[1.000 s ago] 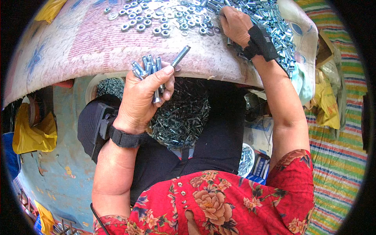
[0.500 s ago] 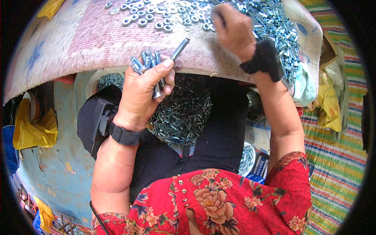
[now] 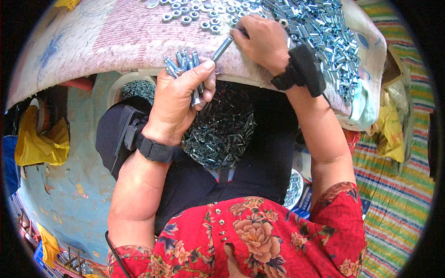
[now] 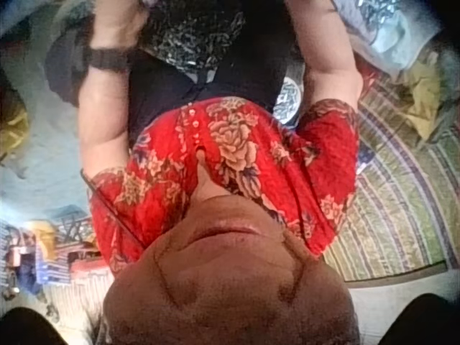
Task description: Manually assembling washers onto bolts and threading nuts.
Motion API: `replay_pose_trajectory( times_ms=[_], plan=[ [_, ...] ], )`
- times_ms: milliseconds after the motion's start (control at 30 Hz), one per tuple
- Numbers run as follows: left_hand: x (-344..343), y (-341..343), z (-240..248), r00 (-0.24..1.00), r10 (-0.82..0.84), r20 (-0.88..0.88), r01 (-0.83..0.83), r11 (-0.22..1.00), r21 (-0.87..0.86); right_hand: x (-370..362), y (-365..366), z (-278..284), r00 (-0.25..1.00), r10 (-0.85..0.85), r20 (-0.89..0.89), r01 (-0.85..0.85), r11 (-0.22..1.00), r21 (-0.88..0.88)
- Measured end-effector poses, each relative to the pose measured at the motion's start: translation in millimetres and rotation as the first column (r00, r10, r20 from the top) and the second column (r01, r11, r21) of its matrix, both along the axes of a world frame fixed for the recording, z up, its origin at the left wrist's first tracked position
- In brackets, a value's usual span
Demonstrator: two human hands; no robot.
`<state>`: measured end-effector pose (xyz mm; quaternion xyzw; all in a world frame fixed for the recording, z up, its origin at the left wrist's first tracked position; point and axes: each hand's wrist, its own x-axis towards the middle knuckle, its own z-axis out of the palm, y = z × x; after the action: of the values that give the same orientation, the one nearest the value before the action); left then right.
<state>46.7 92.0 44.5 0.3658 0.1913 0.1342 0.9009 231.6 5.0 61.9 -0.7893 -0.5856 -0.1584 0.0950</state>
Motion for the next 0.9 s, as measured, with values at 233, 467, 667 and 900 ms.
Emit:
replay_pose_trajectory(
  times_ms=[233,467,667,900],
  plan=[
    [2,-4,2,1.000,0.003,-0.028,-0.002,0.999,0.040,-5,-5,-3,0.995,-0.075,0.069,0.071,0.996,0.051],
    [-2,-2,0,1.000,0.020,0.009,-0.021,0.999,0.039,19,-41,21,0.992,0.081,-0.092,-0.051,0.955,0.291],
    [3,-7,0,1.000,-0.018,0.007,0.017,0.998,0.056,77,-103,43,0.950,-0.237,-0.202,0.272,0.947,0.171],
    [3,-10,1,0.998,-0.062,-0.010,0.063,0.996,0.068,87,-72,11,0.980,-0.177,0.086,0.187,0.975,-0.117]
  ],
)
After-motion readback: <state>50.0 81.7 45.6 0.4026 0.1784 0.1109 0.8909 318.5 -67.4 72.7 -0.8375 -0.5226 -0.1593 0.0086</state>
